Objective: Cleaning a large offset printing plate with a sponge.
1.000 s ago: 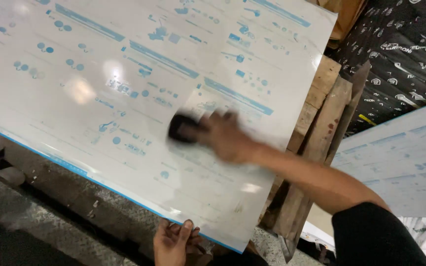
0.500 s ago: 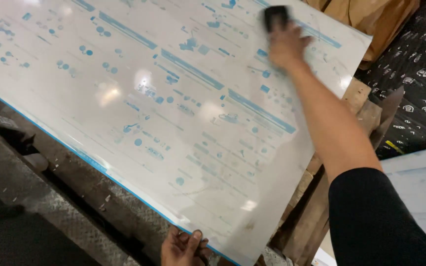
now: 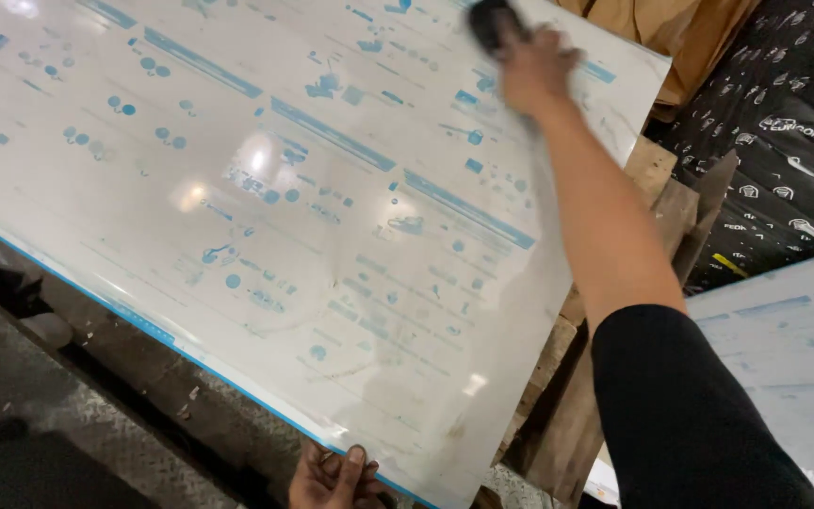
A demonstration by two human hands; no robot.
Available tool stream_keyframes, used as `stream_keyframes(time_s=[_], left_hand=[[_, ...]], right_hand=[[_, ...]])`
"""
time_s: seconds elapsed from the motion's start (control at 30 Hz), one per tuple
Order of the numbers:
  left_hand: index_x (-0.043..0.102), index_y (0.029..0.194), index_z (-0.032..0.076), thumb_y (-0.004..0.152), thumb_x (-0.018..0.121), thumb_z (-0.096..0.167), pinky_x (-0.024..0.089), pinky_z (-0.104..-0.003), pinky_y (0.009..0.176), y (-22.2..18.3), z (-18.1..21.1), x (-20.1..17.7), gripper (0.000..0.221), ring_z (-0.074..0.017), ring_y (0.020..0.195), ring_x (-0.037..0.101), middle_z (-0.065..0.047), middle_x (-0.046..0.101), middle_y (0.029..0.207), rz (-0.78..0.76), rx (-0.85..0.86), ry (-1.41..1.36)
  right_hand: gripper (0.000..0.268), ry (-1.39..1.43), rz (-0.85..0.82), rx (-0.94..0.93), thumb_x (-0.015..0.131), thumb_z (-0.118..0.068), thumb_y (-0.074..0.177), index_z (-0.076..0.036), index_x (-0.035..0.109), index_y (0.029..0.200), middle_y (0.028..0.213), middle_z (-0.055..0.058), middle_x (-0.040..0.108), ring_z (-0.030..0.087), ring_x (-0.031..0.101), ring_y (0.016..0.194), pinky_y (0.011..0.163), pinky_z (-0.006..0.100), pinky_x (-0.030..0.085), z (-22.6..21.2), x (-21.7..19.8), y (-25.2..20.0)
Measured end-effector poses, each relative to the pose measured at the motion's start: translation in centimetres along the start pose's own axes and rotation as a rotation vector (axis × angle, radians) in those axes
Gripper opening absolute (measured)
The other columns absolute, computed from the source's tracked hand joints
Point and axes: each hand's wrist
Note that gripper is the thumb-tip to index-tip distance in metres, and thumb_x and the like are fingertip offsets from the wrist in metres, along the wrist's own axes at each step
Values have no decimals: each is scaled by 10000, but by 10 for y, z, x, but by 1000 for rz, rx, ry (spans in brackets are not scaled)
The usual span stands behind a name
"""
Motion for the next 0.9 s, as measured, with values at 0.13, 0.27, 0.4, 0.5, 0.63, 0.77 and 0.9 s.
stream_keyframes(time_s=[0.13,0.27,0.4,0.5,0.63,0.77,0.9], left_hand=[[540,1365,42,827,699,-40,555,-397,510,11,-16,-13,567,-255,646,708,-215,734,802,-48,-52,-62],[512,1379,54,823,691,-44,589,-386,535,13,-7,-1,593,-259,648,716,-191,752,835,-45,97,3],[525,1311,8,859,693,22,584,-392,504,-6,15,5,482,-245,693,752,-179,759,873,-67,32,83],[501,1332,86,830,687,40,605,-368,529,-10,17,9,537,-222,684,716,-142,739,889,-82,68,20],[547,1301,-21,886,703,56,645,-394,568,-12,6,11,451,-259,732,741,-193,737,890,-33,45,27],[481,1316,-50,887,712,33,662,-386,636,3,-12,1,494,-253,784,778,-170,751,973,-93,110,-45],[456,1441,58,861,677,7,673,-381,693,41,-28,-3,623,-239,768,786,-171,800,1020,-229,121,-28]], right_hand=[[660,-7,117,334,485,-270,1013,-236,257,1632,1573,333,250,547,201,1432,1081,792,41,127,-11,-19],[591,36,-25,183,481,-289,1037,-229,338,1607,1501,290,349,537,322,1348,1074,756,166,19,-32,-120],[453,228,-127,-844,465,-286,1087,-352,492,1534,1457,219,471,443,441,1253,1039,643,256,-150,-44,-300],[500,103,-321,-969,429,-326,962,-498,514,1424,1336,129,549,335,500,1252,1053,613,284,-178,-44,-315],[453,138,-358,-675,455,-285,1026,-421,570,1442,1155,206,555,391,505,1091,980,599,284,-128,-24,-169],[573,-55,-18,-95,482,-294,1025,-234,415,1591,1431,334,416,531,332,1339,1055,780,159,-32,-3,-22],[858,-154,-14,176,609,-329,884,-79,225,1610,1544,375,270,605,225,1398,1058,787,126,-34,50,53]])
Point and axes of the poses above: each hand's wrist, its own y-axis towards the middle knuckle, its own x-axis out of the palm, z = x × y
